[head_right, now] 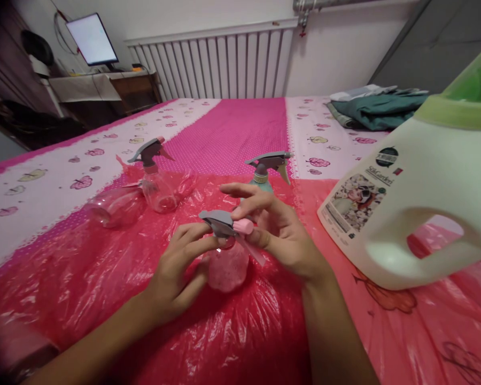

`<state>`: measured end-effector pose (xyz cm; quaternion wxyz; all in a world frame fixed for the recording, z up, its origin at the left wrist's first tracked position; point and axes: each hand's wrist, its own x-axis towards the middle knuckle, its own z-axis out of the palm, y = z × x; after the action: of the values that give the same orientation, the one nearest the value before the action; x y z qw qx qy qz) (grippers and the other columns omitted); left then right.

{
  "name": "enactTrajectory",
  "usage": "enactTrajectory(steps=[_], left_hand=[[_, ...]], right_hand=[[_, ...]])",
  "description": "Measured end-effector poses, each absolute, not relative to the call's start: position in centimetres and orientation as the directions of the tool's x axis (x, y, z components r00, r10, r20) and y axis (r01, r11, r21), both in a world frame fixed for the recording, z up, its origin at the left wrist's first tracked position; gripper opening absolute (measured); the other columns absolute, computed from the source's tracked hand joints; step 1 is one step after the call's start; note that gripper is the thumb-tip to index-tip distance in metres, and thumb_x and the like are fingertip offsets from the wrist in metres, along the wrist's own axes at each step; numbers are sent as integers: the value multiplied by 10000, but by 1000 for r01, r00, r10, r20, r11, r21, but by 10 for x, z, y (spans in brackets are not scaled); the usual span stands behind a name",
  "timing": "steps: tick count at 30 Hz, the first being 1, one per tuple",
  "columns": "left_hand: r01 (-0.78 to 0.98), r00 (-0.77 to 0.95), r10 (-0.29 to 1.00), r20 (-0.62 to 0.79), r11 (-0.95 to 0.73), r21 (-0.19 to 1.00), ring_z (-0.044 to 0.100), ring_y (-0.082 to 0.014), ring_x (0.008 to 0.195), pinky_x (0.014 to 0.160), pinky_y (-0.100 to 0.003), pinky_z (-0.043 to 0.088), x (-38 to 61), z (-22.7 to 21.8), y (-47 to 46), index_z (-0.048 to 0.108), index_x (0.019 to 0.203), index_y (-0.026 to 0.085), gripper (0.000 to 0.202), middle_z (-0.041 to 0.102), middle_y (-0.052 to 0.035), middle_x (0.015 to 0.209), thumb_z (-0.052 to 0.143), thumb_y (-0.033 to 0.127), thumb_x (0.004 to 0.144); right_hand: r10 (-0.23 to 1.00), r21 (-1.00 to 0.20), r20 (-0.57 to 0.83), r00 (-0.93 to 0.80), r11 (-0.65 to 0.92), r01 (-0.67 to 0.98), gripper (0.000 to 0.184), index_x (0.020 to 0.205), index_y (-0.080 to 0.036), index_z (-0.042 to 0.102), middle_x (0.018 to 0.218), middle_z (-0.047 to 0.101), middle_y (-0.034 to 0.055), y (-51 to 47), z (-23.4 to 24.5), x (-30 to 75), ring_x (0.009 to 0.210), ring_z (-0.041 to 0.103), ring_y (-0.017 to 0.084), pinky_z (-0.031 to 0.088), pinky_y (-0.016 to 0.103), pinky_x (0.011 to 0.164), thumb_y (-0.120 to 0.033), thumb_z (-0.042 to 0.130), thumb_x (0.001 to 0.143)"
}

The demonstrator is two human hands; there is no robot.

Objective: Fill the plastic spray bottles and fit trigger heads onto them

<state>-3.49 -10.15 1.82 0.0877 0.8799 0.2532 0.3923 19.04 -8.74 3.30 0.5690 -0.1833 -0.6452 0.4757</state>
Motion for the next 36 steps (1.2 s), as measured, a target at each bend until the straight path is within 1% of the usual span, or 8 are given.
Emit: enactTrajectory(steps=[4,7,13,16,20,25,31,36], left_hand=[[335,535,533,656,-846,415,624,-248,1168,973,-424,516,-34,19,-100,582,1298,238,578,678,-86,1366,470,-23,794],[313,523,538,661,-843,438,635,-253,1202,993,-452,516,-35,17,-100,575,1317,254,601,676,-89,1396,470,-28,797],[316,546,540,640,-841,440,630,-280,1273,1016,-494,526,-37,16,-101,555,1348,255,612,683,-115,1402,477,-12,804],[326,554,538,635,-842,429,629,-275,1268,1010,-484,534,-36,17,-101,549,1349,248,598,669,-117,1425,469,-4,812],[306,540,533,652,-845,438,639,-259,1258,1010,-465,533,-35,17,-100,543,1353,247,597,663,-108,1440,468,2,813],[293,525,543,656,-838,459,651,-264,1236,988,-473,537,-35,17,-99,553,1365,260,608,658,-97,1456,478,12,815],[298,534,552,641,-832,468,642,-265,1221,998,-465,532,-37,15,-99,560,1357,244,606,657,-102,1453,487,12,801],[287,524,557,644,-828,482,646,-274,1193,976,-455,530,-37,13,-98,534,1392,257,614,669,-103,1417,517,39,818]], right_hand=[[765,-850,519,-381,417,-322,137,1160,-362,674,1469,609,-7,-89,33,188,1405,561,215,484,449,1156,-327,700,1029],[750,-863,505,-427,425,-274,293,1239,-354,655,1422,625,28,-86,32,188,1353,594,230,522,427,1117,-386,770,971],[748,-852,523,-409,470,-231,402,1179,-335,676,1285,591,49,-81,28,188,1213,606,241,580,386,1006,-452,873,849],[739,-845,534,-410,481,-234,423,1168,-346,669,1268,553,37,-80,26,188,1188,592,234,553,386,1033,-418,901,822],[719,-821,569,-400,519,-236,430,1188,-352,664,1232,541,22,-80,25,186,1175,565,213,484,379,1106,-373,898,828],[748,-846,530,-399,497,-192,449,1190,-350,639,1447,529,15,-83,27,184,1343,514,244,437,411,1153,-301,896,824],[748,-833,551,-370,524,-178,463,1169,-337,618,1269,572,12,-83,26,181,1228,555,221,455,373,1102,-308,913,813],[720,-791,611,-329,574,-213,288,1145,-318,655,1153,574,14,-80,26,179,1094,556,184,477,312,962,-266,822,916]])
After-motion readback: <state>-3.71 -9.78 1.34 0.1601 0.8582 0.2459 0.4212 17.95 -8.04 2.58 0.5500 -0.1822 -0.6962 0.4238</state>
